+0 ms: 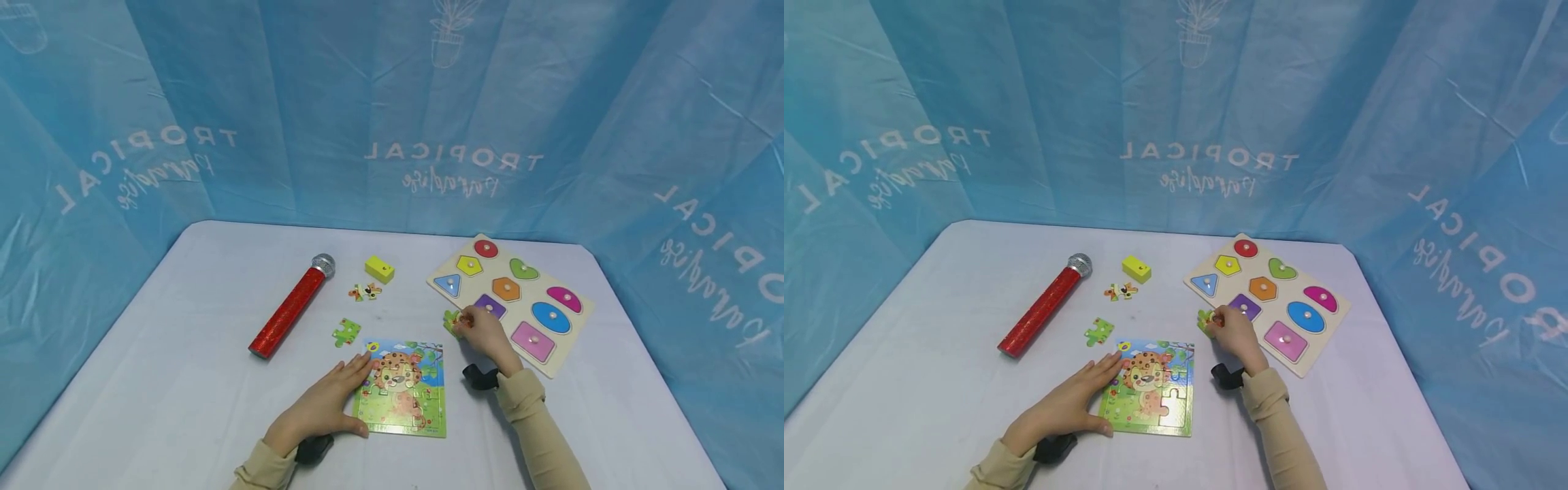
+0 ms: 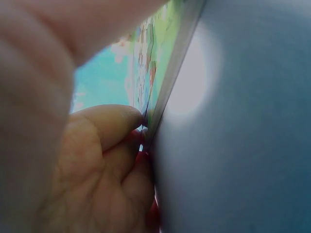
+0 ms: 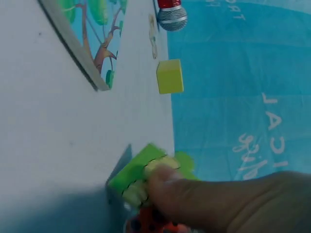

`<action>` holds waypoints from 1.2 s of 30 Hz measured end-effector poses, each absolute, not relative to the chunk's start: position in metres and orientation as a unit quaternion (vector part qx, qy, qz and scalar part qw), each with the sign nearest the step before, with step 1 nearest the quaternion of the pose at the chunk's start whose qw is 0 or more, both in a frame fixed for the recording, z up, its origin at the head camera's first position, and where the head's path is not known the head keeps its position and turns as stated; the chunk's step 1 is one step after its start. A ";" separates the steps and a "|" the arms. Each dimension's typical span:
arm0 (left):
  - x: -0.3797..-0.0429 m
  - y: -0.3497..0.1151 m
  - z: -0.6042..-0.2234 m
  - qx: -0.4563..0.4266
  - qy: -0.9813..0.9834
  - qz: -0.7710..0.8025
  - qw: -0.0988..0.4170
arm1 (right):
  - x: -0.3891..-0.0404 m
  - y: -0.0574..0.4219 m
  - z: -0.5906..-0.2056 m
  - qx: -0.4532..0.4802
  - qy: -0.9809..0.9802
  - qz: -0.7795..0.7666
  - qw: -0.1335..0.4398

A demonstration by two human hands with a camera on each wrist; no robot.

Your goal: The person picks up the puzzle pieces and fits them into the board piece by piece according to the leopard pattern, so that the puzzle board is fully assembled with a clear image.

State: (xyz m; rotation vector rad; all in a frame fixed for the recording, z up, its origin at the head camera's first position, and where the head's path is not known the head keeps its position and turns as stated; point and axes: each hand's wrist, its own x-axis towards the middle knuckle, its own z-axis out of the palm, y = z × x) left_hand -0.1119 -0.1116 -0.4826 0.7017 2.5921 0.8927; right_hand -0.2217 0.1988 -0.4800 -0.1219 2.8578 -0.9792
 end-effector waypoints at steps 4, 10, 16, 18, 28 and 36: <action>-0.112 -0.112 -0.483 0.246 0.905 0.312 0.153 | -0.217 0.199 -0.475 -0.099 0.921 -0.360 0.113; -0.112 -0.113 -0.483 0.256 0.904 0.309 0.148 | -0.199 0.180 -0.460 -0.228 0.840 -0.433 0.235; -0.112 -0.114 -0.484 0.260 0.904 0.305 0.146 | -0.180 0.154 -0.455 -0.316 0.800 -0.409 0.304; -0.112 -0.114 -0.483 0.259 0.905 0.305 0.146 | -0.176 0.148 -0.456 -0.331 0.796 -0.396 0.315; -0.112 -0.113 -0.483 0.255 0.905 0.306 0.148 | -0.168 0.135 -0.465 -0.321 0.818 -0.357 0.317; -0.112 -0.114 -0.485 0.248 0.906 0.307 0.152 | -0.164 0.130 -0.467 -0.329 0.839 -0.322 0.289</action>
